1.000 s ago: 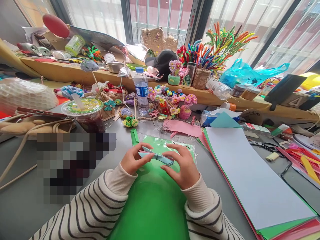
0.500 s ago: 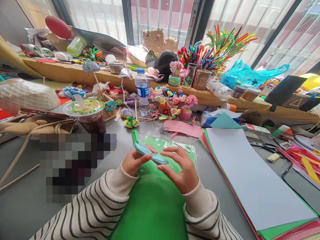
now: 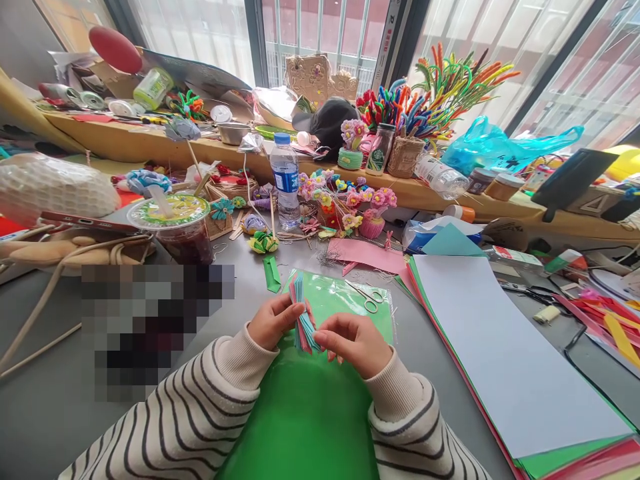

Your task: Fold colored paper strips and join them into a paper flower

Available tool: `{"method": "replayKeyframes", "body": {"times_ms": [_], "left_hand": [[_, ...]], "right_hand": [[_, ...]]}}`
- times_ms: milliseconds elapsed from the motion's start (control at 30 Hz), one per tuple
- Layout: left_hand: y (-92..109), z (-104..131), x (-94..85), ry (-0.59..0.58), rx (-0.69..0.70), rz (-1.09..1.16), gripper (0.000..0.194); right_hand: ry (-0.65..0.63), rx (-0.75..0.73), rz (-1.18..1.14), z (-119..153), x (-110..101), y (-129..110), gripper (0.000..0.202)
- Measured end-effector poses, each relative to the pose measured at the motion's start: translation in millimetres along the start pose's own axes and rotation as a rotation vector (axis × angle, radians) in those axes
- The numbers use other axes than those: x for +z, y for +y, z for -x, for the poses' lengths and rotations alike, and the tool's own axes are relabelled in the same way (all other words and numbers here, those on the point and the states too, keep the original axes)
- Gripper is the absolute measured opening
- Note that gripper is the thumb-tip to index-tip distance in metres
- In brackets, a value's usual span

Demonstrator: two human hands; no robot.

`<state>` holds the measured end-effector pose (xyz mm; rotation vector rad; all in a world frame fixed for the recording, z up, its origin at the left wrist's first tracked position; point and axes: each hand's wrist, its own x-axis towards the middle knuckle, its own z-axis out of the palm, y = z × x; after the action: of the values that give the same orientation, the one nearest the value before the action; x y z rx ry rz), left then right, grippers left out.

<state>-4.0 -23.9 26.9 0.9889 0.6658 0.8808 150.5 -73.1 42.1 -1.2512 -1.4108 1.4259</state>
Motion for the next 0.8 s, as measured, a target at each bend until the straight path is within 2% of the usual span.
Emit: {"method": "replayKeyframes", "body": {"times_ms": [200, 467, 567, 800], "left_hand": [[-1.3, -1.4, -0.5, 0.073, -0.077, 0.020, 0.045], [2.2, 0.3, -2.2, 0.017, -0.093, -0.007, 0.036], [1.0, -0.5, -2.6, 0.061, -0.126, 0.007, 0.039], [-1.2, -1.7, -3.8, 0.069, -0.142, 0.059, 0.040]], "right_hand": [[-0.033, 0.090, -0.090, -4.9, 5.2, 2.1, 0.036], [-0.001, 0.072, -0.066, -3.3, 4.0, 3.8, 0.036], [0.044, -0.031, 0.056, -1.2, 5.5, 3.3, 0.034], [0.151, -0.415, 0.552, 3.8, 10.0, 4.2, 0.034]]}}
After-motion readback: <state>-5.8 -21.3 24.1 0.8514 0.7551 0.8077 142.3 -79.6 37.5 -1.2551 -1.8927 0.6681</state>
